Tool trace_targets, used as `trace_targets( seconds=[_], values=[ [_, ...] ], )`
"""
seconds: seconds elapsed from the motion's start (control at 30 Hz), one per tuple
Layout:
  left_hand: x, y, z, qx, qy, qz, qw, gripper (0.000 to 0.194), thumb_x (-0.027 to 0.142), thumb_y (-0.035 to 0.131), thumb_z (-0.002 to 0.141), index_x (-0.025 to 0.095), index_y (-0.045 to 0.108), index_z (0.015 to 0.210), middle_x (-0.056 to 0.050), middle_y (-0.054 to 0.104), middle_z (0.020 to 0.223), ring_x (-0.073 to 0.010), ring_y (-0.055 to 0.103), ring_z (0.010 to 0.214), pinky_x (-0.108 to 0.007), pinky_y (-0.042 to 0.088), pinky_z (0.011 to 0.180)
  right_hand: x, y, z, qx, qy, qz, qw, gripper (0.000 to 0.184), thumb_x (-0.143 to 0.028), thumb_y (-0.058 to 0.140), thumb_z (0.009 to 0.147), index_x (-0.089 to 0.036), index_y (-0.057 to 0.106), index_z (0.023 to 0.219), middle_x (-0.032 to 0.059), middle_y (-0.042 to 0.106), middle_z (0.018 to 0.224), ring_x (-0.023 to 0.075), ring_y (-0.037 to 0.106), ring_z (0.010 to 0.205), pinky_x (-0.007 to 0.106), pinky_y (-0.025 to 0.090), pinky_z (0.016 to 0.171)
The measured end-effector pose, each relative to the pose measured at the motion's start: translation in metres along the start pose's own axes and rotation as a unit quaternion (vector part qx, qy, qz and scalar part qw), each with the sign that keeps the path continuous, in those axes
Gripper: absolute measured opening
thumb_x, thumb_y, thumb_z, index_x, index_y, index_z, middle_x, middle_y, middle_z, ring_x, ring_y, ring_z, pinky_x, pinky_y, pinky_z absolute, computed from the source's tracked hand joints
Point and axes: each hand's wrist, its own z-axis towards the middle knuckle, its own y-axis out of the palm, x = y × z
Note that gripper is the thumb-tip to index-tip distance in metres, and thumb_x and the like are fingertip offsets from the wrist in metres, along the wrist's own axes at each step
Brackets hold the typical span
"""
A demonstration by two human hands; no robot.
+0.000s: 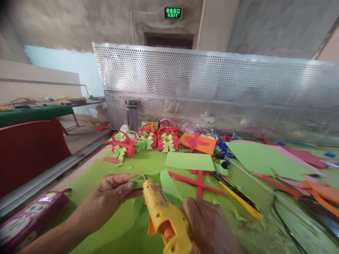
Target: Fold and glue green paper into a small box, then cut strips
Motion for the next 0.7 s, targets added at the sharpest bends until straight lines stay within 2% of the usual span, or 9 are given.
trace_targets(
  seconds=[0.2, 0.37, 0.53, 0.7],
  values=[
    [0.0013, 0.0011, 0.0006, 0.008, 0.005, -0.013, 1.000, 0.014, 0.021, 0.070, 0.074, 0.020, 0.073, 0.087, -0.002, 0.074, 0.085, -0.0156, 0.068, 0.080, -0.026, 0.055, 0.079, -0.0017, 0.0016, -0.0017, -0.006, 0.008, 0.001, 1.000, 0.015, -0.018, 0.037, 0.075, -0.024, 0.031, 0.063, -0.0062, 0.040, 0.046, 0.0113, 0.041, 0.039, 0.024, 0.021, 0.041],
    [0.0011, 0.0008, -0.0005, 0.010, 0.002, -0.003, 1.000, 0.012, 0.020, 0.069, 0.074, 0.022, 0.073, 0.085, 0.000, 0.074, 0.079, -0.0153, 0.068, 0.078, -0.027, 0.055, 0.080, -0.0045, -0.0013, 0.0003, -0.011, 0.021, 0.008, 1.000, 0.018, -0.016, 0.038, 0.077, -0.023, 0.031, 0.063, -0.0060, 0.040, 0.046, 0.0111, 0.041, 0.040, 0.024, 0.020, 0.041],
    [0.0025, 0.0008, 0.0006, 0.013, 0.003, -0.002, 1.000, 0.014, 0.021, 0.069, 0.074, 0.019, 0.073, 0.088, -0.005, 0.074, 0.088, -0.0190, 0.068, 0.084, -0.032, 0.053, 0.083, -0.0038, -0.0014, 0.0014, 0.005, 0.000, 0.005, 1.000, 0.016, -0.021, 0.035, 0.078, -0.024, 0.028, 0.063, -0.0062, 0.036, 0.045, 0.0113, 0.037, 0.038, 0.025, 0.020, 0.040],
    [0.0031, 0.0021, -0.0008, 0.020, -0.001, -0.009, 1.000, 0.012, 0.019, 0.070, 0.073, 0.021, 0.073, 0.084, 0.000, 0.074, 0.080, -0.0146, 0.068, 0.076, -0.028, 0.055, 0.080, -0.0036, 0.0000, -0.0005, -0.003, 0.015, -0.006, 1.000, 0.016, -0.021, 0.040, 0.076, -0.024, 0.028, 0.066, -0.0071, 0.038, 0.047, 0.0111, 0.040, 0.038, 0.024, 0.020, 0.041]
  ],
)
